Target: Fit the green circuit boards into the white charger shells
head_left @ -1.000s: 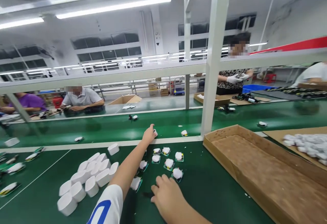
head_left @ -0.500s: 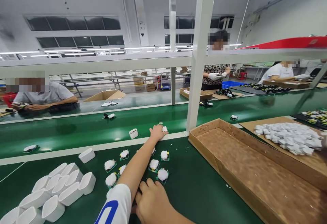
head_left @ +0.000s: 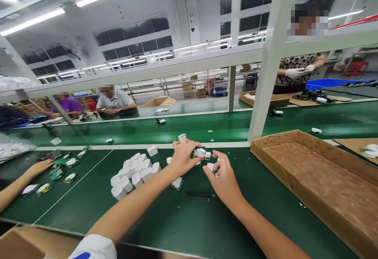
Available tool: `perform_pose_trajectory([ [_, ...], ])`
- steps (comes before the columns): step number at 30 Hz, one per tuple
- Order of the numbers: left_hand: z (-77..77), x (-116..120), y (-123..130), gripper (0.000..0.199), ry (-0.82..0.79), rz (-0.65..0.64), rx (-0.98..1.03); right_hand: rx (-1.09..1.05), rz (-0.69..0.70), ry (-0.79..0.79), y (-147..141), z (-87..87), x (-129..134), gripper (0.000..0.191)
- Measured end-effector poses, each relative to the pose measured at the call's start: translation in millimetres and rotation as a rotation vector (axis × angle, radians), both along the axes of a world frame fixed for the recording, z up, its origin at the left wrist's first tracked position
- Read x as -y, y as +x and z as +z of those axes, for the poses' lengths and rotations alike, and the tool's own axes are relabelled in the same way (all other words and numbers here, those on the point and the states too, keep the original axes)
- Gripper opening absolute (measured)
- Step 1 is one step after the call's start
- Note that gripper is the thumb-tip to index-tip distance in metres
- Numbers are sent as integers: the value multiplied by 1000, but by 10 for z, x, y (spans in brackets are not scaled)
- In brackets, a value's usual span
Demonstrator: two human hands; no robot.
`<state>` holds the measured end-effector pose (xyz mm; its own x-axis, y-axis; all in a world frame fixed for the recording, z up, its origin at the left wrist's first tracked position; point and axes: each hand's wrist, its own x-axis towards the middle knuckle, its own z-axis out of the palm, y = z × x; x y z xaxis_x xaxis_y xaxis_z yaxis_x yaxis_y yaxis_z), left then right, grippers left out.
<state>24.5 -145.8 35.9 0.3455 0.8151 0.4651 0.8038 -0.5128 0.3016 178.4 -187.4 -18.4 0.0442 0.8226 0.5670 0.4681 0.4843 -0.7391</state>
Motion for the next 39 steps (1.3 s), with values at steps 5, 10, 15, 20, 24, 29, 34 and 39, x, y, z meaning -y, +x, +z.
perform_pose_trajectory([
  [5,-106,340,-133,37,-135,32,85,-63,273,-117,-52,-90,47,62],
  [10,-236,436,-314,46,-466,-50,528,227,321,-23,-47,-70,157,64],
  [15,-392,618,-417,51,-724,-199,759,442,433,216,-50,-59,197,53],
  [20,-380,804,-514,46,-702,-222,658,451,589,299,-91,-96,220,48],
  [24,-257,704,-907,39,-234,161,231,378,476,259,-80,-98,221,47],
  [29,-282,522,-1385,31,-186,495,-236,332,450,247,-101,-79,239,46],
  [34,-424,493,-1455,40,-256,467,-255,139,460,18,-153,-85,228,33],
  [39,-448,381,-1421,57,-264,461,-204,-196,426,-397,-128,-128,137,39],
])
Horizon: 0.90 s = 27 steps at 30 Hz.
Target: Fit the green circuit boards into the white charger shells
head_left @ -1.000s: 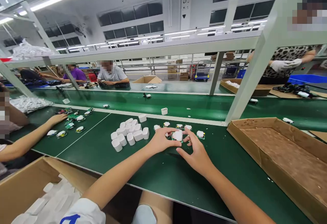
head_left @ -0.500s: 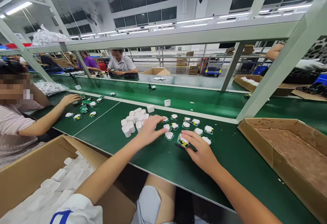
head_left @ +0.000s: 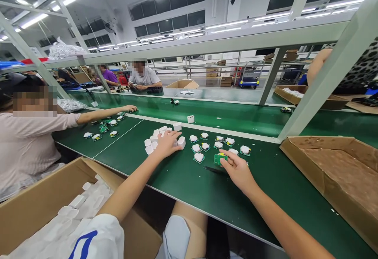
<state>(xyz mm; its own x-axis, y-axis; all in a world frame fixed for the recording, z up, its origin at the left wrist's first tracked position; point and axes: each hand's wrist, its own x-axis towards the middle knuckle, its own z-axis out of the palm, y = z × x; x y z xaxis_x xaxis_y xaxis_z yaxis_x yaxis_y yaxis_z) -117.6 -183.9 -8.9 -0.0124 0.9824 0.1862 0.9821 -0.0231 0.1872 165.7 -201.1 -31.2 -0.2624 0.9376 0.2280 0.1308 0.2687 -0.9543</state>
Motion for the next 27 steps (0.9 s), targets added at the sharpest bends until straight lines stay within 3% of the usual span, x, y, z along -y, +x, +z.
perform_pose_trajectory([
  [5,32,-122,65,45,8,-61,61,-173,25,-326,26,14,-35,47],
  [8,83,-104,198,46,59,-78,96,-263,44,-385,50,41,-26,53],
  [11,122,-81,436,46,186,-168,273,-244,48,-335,87,97,-15,63],
  [14,95,-122,756,51,273,-339,652,-175,40,-258,116,172,-19,65],
  [17,-8,-189,1060,65,147,-454,1020,-202,-12,-177,137,227,-57,63],
  [20,-143,-196,1232,66,18,-542,1273,-238,-52,-120,170,245,-104,50],
  [23,-241,-119,1261,61,-73,-564,1374,-190,-70,-4,200,242,-96,42],
  [27,-248,4,1246,60,-190,-603,1334,-43,-91,197,190,234,-5,48],
])
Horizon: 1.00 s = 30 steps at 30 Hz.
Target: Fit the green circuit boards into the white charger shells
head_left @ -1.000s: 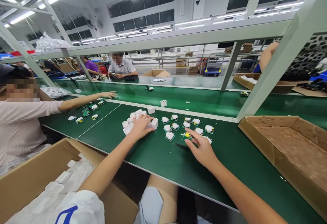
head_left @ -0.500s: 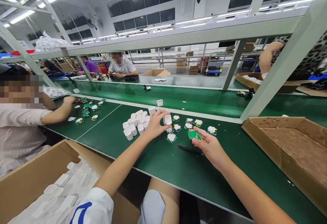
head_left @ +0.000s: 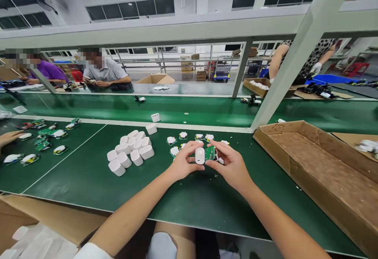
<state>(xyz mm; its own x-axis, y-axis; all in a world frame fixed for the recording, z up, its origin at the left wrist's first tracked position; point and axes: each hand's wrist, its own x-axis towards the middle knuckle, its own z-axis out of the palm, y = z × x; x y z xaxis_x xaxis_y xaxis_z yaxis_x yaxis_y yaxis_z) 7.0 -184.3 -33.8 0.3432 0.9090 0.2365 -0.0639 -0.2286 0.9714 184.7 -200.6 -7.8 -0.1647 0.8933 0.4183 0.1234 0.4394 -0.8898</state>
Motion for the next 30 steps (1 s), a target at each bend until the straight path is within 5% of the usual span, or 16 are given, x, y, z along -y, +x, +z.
perform_pose_trajectory([
  [13,19,94,50,57,110,-48,7,287,-44,386,-55,16,117,40],
  [19,41,127,68,52,116,-36,-61,317,-34,427,-75,-14,111,43],
  [30,6,141,68,80,28,-52,104,254,-13,487,-71,-51,99,43],
])
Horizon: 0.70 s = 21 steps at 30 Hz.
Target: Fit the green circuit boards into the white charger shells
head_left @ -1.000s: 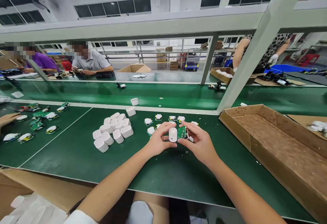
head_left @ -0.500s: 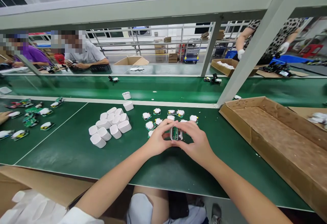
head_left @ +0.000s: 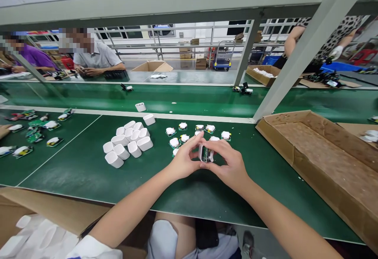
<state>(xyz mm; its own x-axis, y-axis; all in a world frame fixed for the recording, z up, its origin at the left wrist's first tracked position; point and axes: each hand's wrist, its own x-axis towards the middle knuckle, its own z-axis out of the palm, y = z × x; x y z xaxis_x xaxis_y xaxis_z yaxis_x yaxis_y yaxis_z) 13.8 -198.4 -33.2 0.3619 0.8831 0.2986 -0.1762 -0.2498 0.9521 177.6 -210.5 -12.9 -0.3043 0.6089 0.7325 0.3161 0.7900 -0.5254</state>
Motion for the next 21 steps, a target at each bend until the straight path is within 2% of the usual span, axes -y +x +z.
perform_pose_trajectory([
  [7,-11,-10,-5,80,21,-41,34,-50,13,9,-4,13,15,42],
  [14,-18,-14,-3,78,46,-24,23,5,-34,-11,-14,9,27,39],
  [18,-2,-11,9,77,121,18,28,20,-42,-14,-20,18,14,37],
  [21,5,-5,6,75,214,61,0,31,-43,45,-27,25,13,35],
])
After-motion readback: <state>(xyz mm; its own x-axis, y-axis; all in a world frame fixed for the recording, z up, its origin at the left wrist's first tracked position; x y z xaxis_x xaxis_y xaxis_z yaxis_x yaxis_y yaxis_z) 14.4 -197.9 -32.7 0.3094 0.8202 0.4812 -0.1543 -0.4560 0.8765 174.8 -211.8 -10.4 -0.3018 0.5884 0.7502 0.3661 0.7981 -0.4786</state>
